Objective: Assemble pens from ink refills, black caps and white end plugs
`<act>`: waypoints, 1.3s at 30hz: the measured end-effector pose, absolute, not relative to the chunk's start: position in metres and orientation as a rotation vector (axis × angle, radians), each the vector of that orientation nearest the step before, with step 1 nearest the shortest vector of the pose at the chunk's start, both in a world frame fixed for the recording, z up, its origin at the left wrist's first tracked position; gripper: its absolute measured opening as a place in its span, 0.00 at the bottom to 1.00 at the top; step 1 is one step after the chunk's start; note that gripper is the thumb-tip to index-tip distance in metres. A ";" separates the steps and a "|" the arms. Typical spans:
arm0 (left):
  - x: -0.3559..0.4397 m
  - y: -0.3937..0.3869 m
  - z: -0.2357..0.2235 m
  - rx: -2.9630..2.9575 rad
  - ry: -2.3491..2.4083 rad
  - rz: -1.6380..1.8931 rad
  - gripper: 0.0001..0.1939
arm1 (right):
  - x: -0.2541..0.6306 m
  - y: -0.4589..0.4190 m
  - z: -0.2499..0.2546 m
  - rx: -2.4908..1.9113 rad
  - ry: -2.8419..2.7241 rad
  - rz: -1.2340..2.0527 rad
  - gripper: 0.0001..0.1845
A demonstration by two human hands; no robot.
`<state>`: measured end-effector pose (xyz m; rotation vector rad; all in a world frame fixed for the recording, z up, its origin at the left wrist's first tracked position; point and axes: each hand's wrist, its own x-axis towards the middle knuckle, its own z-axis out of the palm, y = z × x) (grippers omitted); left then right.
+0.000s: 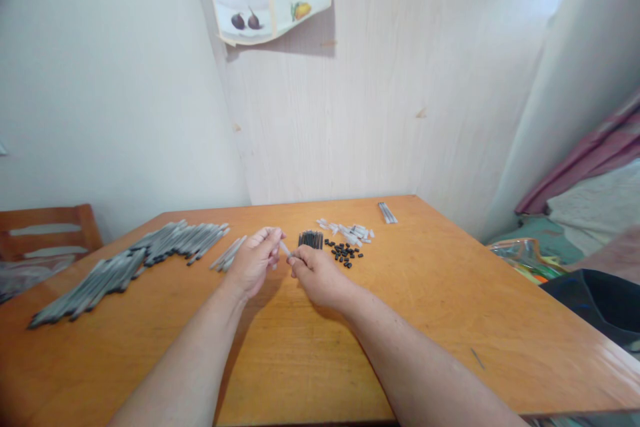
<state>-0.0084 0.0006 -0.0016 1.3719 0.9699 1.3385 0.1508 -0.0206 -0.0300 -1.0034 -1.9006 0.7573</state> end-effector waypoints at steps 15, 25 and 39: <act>-0.013 -0.006 0.007 1.237 0.731 1.295 0.18 | 0.152 -0.030 -0.020 -0.703 -1.418 1.575 0.15; -0.003 -0.008 0.003 1.307 0.781 1.221 0.20 | 0.152 -0.029 -0.017 -0.777 -1.478 1.425 0.19; -0.015 0.001 0.005 1.172 0.813 1.463 0.18 | 0.149 -0.025 -0.025 -0.867 -1.543 1.335 0.18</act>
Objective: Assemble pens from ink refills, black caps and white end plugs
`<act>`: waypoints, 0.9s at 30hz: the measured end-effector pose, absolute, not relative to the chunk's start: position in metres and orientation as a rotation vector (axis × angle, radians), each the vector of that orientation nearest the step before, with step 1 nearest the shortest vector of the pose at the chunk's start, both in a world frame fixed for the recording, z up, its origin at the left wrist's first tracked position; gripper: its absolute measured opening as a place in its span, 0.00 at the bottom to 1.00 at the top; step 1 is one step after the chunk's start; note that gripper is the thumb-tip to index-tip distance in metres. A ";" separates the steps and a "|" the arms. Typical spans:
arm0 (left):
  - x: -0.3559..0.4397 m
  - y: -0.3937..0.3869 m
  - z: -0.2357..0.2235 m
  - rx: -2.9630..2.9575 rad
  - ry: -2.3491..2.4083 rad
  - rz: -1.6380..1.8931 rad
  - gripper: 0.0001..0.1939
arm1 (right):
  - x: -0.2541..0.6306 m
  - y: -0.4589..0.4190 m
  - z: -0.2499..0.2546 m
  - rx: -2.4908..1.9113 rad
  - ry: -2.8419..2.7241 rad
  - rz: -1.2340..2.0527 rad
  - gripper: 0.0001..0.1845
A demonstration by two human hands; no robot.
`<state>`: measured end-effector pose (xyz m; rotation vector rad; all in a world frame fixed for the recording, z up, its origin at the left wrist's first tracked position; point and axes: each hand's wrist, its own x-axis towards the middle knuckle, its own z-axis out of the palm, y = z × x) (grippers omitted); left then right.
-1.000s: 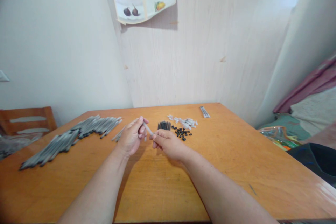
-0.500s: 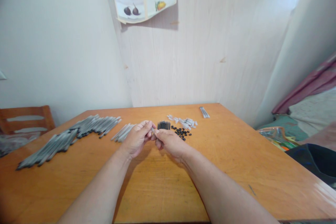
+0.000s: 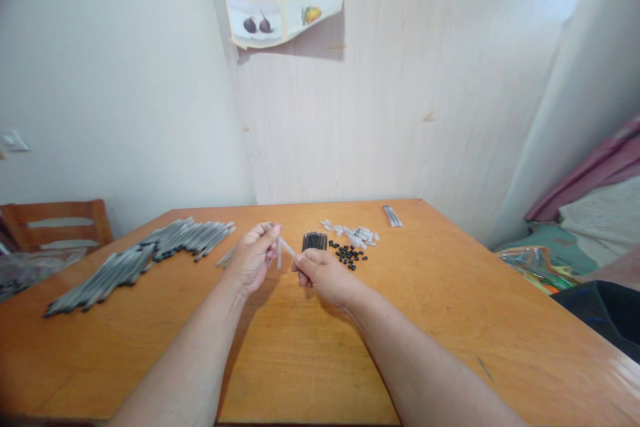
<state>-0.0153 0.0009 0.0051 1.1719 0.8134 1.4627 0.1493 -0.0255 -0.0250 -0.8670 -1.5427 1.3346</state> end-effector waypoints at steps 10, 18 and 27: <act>0.005 -0.007 -0.006 1.328 0.858 1.185 0.16 | 0.151 -0.020 -0.026 -0.971 -1.673 0.983 0.17; -0.017 0.000 0.007 1.185 0.792 1.404 0.18 | 0.150 -0.030 -0.015 -1.075 -1.821 0.768 0.16; -0.023 0.004 0.009 1.097 0.726 1.537 0.16 | 0.149 -0.027 -0.026 -1.160 -1.868 0.480 0.10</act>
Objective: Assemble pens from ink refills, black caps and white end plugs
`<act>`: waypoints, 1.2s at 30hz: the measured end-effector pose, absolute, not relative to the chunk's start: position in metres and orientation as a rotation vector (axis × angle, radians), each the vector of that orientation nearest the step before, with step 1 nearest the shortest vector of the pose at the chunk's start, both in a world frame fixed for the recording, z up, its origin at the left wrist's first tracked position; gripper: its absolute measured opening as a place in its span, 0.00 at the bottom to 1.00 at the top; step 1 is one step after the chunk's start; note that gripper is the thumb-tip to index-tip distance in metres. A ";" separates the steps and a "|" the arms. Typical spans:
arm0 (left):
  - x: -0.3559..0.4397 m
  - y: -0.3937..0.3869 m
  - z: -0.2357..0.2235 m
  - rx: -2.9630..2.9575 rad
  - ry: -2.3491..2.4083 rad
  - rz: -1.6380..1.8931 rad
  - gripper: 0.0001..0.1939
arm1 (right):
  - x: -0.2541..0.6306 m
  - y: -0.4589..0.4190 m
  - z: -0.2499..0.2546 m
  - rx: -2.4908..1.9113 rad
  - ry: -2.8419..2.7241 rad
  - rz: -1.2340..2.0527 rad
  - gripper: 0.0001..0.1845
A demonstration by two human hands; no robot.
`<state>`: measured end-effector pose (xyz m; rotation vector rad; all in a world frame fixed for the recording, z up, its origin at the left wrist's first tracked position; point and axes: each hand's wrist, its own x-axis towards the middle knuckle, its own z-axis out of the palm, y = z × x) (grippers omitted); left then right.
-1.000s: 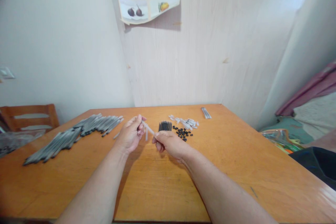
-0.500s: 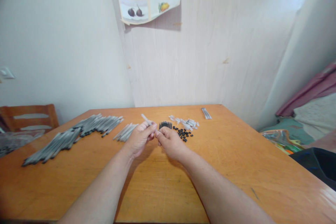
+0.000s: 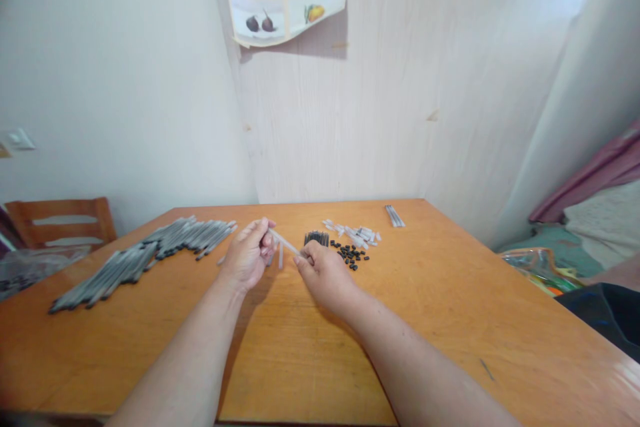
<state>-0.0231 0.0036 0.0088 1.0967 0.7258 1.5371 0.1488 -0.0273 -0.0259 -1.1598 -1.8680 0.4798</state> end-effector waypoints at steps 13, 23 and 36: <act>-0.018 -0.002 0.007 1.343 0.851 1.347 0.17 | 0.152 -0.026 -0.028 -1.077 -1.869 0.766 0.16; -0.007 -0.009 0.002 1.459 0.814 1.144 0.17 | 0.152 -0.028 -0.019 -0.977 -1.791 0.972 0.23; -0.022 0.000 0.007 1.267 0.890 1.413 0.18 | 0.152 -0.022 -0.027 -1.029 -1.763 1.071 0.14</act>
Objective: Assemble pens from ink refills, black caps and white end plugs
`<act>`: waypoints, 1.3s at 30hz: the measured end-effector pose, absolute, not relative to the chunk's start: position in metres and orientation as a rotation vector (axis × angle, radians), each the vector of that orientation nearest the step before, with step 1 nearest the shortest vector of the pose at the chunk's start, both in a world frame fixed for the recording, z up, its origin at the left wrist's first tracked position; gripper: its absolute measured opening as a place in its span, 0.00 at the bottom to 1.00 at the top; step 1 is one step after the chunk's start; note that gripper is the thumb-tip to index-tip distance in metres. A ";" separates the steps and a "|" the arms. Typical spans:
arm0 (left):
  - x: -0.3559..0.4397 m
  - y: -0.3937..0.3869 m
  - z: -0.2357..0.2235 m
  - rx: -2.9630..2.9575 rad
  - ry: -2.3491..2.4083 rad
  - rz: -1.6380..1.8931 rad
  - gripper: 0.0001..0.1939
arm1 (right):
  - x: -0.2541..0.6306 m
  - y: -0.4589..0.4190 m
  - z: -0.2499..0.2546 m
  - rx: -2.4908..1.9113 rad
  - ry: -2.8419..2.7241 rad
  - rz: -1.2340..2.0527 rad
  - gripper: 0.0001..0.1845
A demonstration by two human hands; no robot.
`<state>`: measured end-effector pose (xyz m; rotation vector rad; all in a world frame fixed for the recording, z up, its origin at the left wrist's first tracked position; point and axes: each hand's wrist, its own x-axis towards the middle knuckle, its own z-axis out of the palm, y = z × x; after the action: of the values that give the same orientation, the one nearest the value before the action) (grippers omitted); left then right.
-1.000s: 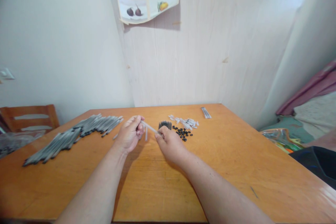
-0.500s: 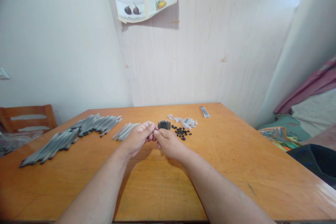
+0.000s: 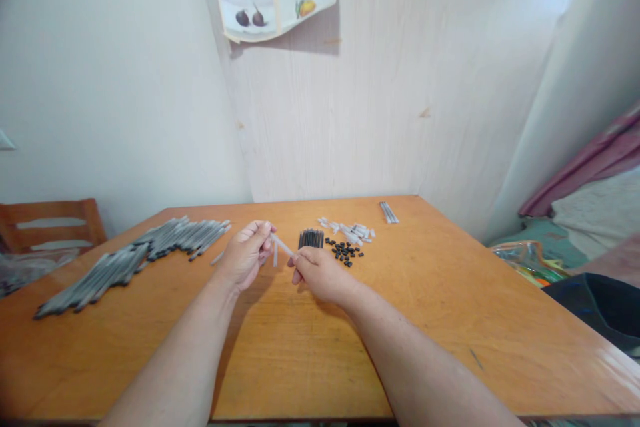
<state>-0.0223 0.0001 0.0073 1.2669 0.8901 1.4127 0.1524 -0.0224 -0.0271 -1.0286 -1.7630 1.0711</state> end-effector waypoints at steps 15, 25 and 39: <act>-0.012 -0.006 0.004 1.411 0.931 1.307 0.18 | 0.153 -0.029 -0.013 -0.922 -1.617 1.273 0.12; -0.012 -0.004 0.007 1.150 0.770 1.371 0.20 | 0.154 -0.029 -0.014 -0.859 -1.541 1.379 0.13; -0.029 0.012 0.004 0.980 0.681 1.555 0.16 | 0.158 -0.029 -0.015 -0.963 -1.575 1.343 0.14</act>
<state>-0.0294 0.0119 0.0042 0.9802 0.6811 1.5552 0.1577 -0.0294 -0.0154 -0.9628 -1.5745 1.3430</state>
